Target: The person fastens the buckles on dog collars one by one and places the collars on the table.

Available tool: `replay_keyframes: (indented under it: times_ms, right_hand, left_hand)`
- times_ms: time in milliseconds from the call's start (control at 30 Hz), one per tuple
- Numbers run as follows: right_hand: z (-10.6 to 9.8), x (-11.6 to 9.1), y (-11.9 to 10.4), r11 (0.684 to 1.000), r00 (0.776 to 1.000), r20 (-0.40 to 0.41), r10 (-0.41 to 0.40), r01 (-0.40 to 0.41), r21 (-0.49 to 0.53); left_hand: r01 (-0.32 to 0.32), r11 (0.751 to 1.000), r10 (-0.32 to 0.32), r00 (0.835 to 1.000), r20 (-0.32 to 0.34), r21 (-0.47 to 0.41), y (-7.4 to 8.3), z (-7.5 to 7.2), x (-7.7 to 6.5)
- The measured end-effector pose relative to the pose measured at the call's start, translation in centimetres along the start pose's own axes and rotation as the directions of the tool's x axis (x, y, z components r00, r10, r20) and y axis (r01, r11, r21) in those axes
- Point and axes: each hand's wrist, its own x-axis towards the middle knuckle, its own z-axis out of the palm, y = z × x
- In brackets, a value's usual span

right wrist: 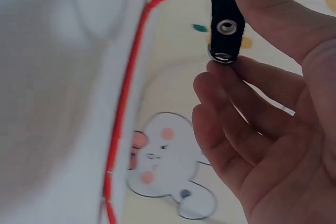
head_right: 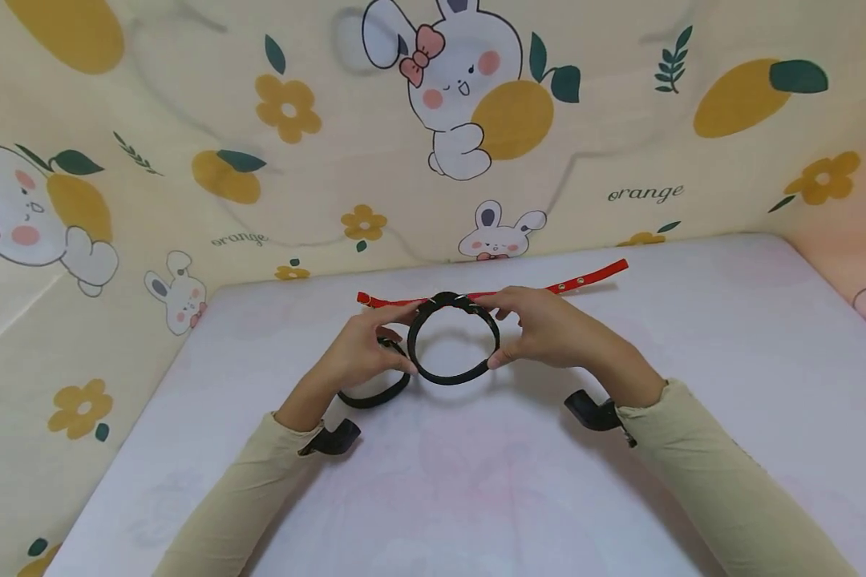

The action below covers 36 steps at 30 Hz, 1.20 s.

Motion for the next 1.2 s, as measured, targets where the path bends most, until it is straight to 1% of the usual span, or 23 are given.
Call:
replay_keyframes:
  times_ms: [100, 200, 333, 467, 567, 700, 800, 867, 933, 1000, 1100, 1200]
  right_hand:
    - [0.8, 0.3, 0.4, 0.999, 0.999, 0.019, 0.033, -0.033, -0.018]
    - [1.4, 0.6, 0.8, 0.998, 0.998, 0.04, 0.052, -0.051, -0.025]
    - [1.7, 1.0, 1.2, 0.997, 0.996, 0.067, 0.061, -0.058, -0.046]
    - [1.8, 1.0, 1.7, 0.996, 0.994, 0.088, 0.066, -0.06, -0.065]
    - [1.9, 1.0, 2.0, 0.997, 0.991, 0.118, 0.061, -0.055, -0.056]
    - [2.2, 0.9, 2.3, 0.998, 0.983, 0.173, 0.066, -0.06, -0.037]
    - [2.4, 0.9, 2.6, 0.997, 0.978, 0.195, 0.069, -0.063, -0.04]
    - [2.4, 0.9, 2.7, 0.997, 0.978, 0.197, 0.063, -0.055, -0.047]
    - [2.3, 0.9, 2.8, 0.997, 0.979, 0.192, 0.061, -0.053, -0.05]
    - [2.0, 1.0, 2.8, 0.998, 0.982, 0.178, 0.057, -0.049, -0.048]
    - [0.8, 0.9, 2.6, 0.997, 0.988, 0.138, 0.071, -0.068, -0.025]
    - [-1.1, 0.4, 2.3, 0.996, 0.992, 0.087, 0.091, -0.091, -0.003]
  left_hand:
    - [0.083, 0.994, -0.084, 0.996, 0.004, 0.064, -0.4, 0.5, 0.0]
    - [0.111, 0.986, -0.113, 0.994, 0.008, 0.125, -0.6, 0.9, -0.1]
    - [0.107, 0.978, -0.109, 0.994, 0.001, 0.177, -0.6, 1.2, 0.0]
    - [0.111, 0.971, -0.115, 0.993, 0.005, 0.21, -0.4, 1.7, 0.2]
    - [0.121, 0.964, -0.132, 0.991, 0.031, 0.237, -0.3, 2.0, 0.3]
    - [0.107, 0.95, -0.14, 0.986, 0.093, 0.292, -0.4, 2.5, 0.4]
    - [0.077, 0.942, -0.123, 0.985, 0.12, 0.328, -0.4, 2.8, 0.5]
    - [0.057, 0.941, -0.105, 0.986, 0.128, 0.334, -0.5, 2.8, 0.4]
    - [0.056, 0.943, -0.102, 0.987, 0.125, 0.329, -0.5, 2.5, 0.3]
    - [0.076, 0.948, -0.113, 0.988, 0.102, 0.31, -0.4, 1.9, 0.1]
    - [0.12, 0.957, -0.132, 0.991, 0.028, 0.264, -0.2, 0.2, -0.3]
    - [0.119, 0.972, -0.109, 0.992, -0.062, 0.203, -0.3, -1.7, -0.4]
